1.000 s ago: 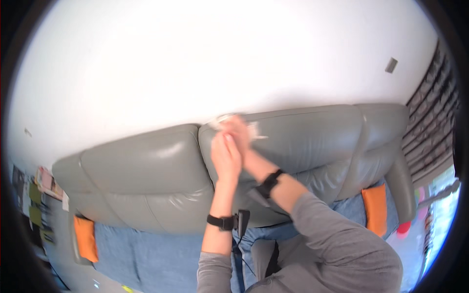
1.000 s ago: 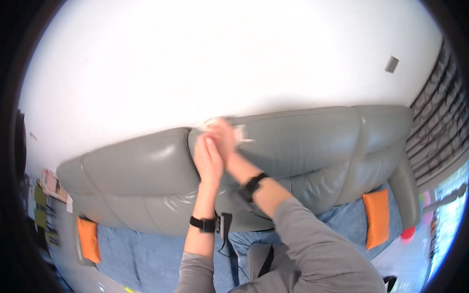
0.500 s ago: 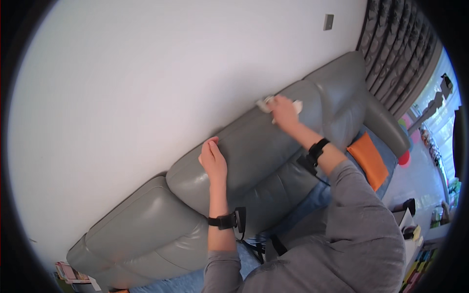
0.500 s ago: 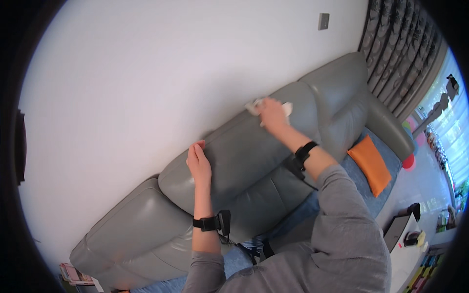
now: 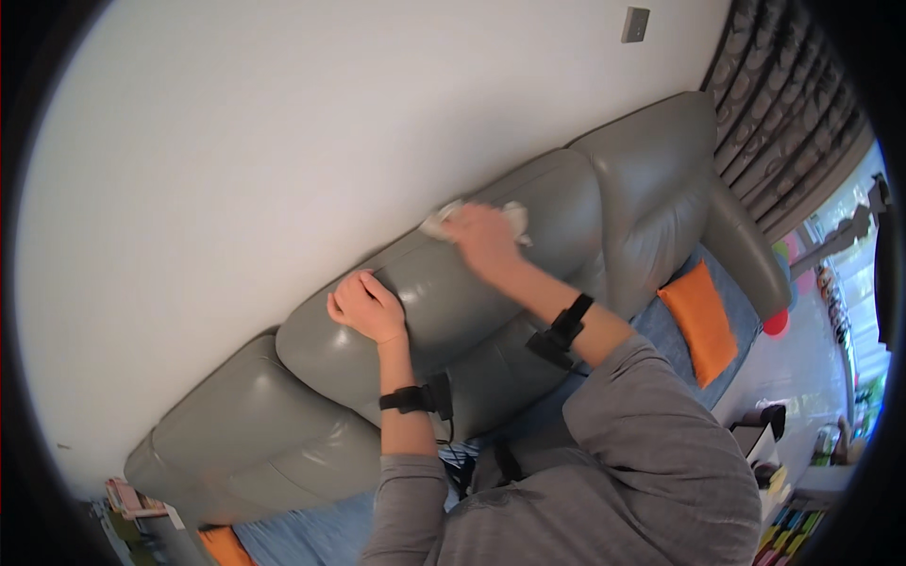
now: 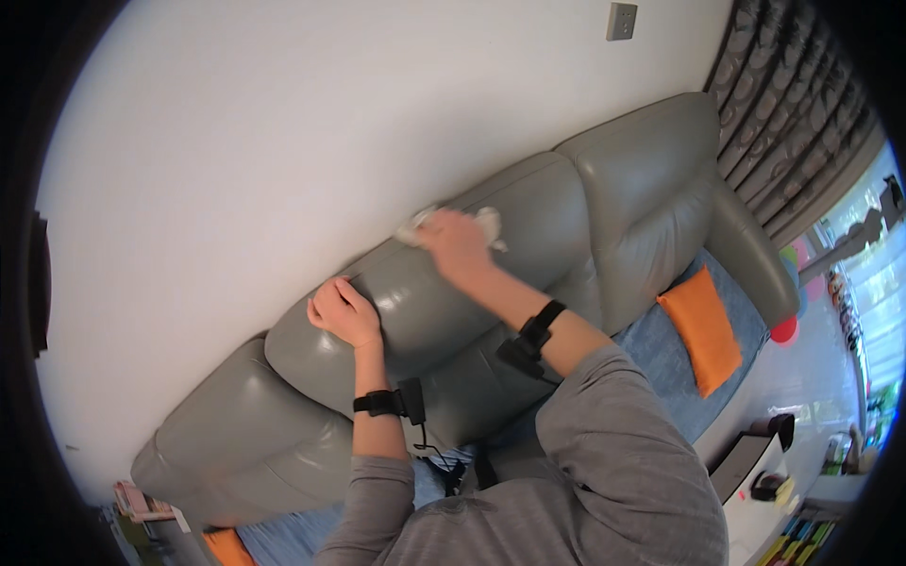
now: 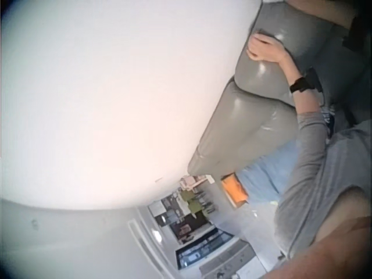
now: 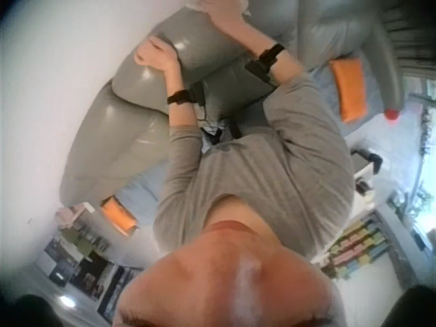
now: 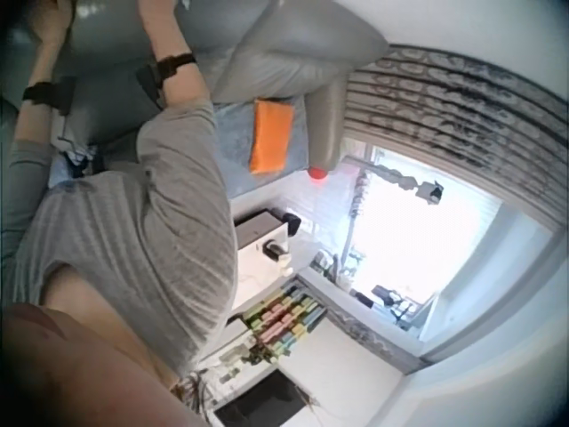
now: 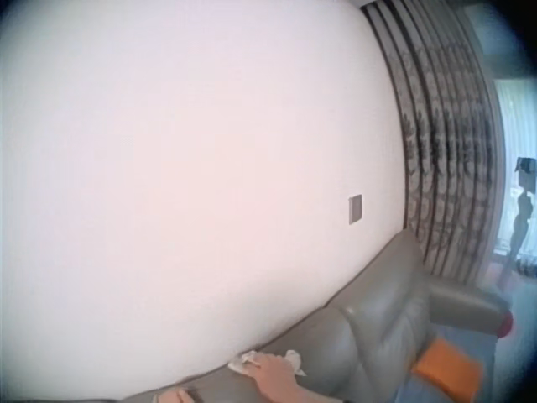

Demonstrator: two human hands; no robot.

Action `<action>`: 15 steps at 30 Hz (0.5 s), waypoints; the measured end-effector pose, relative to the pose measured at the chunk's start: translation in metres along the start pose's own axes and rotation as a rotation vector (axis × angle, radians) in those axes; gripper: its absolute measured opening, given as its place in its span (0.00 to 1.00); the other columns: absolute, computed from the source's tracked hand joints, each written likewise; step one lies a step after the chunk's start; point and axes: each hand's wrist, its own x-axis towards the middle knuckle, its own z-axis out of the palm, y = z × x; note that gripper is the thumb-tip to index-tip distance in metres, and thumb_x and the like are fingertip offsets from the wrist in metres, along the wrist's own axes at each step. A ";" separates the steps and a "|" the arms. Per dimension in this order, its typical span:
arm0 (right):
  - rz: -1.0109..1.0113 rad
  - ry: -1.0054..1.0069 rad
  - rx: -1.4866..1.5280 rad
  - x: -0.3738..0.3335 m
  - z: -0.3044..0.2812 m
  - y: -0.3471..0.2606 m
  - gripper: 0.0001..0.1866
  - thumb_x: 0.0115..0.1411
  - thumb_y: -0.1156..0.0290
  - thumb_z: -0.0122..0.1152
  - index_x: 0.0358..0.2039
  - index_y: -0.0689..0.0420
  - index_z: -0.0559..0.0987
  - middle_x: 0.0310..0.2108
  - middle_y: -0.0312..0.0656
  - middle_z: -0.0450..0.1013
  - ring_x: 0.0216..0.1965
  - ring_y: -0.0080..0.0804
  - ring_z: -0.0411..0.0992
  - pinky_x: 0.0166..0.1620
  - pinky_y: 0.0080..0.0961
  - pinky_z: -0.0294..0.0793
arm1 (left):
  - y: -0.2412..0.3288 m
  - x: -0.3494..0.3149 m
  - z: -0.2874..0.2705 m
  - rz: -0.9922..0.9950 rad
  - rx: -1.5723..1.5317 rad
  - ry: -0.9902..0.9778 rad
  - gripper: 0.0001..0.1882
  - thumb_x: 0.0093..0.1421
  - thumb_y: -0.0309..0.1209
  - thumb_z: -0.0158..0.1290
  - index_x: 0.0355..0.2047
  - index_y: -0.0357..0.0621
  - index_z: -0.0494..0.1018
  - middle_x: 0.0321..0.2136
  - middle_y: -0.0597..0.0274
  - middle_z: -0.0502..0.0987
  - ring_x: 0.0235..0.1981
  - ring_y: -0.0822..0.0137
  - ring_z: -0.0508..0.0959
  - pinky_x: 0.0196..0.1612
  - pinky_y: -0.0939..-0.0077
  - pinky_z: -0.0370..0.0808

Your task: Cleaning a leather sofa with a cloth, arranging cushions, and organizing covers.

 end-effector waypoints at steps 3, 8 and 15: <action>0.217 0.021 -0.164 -0.008 -0.019 0.100 0.06 0.51 0.69 0.51 0.28 0.53 0.76 0.27 0.43 0.67 0.32 0.41 0.67 0.33 0.39 0.66 | 0.001 -0.001 0.000 -0.003 0.046 0.005 0.12 0.59 0.34 0.38 0.26 0.48 0.71 0.26 0.67 0.72 0.35 0.68 0.70 0.55 0.63 0.51; 0.165 0.113 -0.191 -0.001 -0.043 0.181 0.07 0.53 0.68 0.50 0.29 0.54 0.76 0.27 0.45 0.67 0.32 0.44 0.67 0.35 0.40 0.65 | -0.002 0.000 0.008 -0.056 0.094 0.015 0.13 0.59 0.34 0.38 0.24 0.48 0.71 0.25 0.68 0.72 0.35 0.68 0.70 0.55 0.64 0.51; 0.332 0.013 0.288 -0.013 -0.033 0.011 0.12 0.55 0.63 0.52 0.28 0.60 0.73 0.28 0.49 0.68 0.33 0.46 0.66 0.36 0.39 0.64 | -0.004 0.001 0.005 -0.023 0.192 0.004 0.11 0.57 0.32 0.39 0.21 0.46 0.69 0.25 0.67 0.71 0.34 0.66 0.69 0.54 0.62 0.52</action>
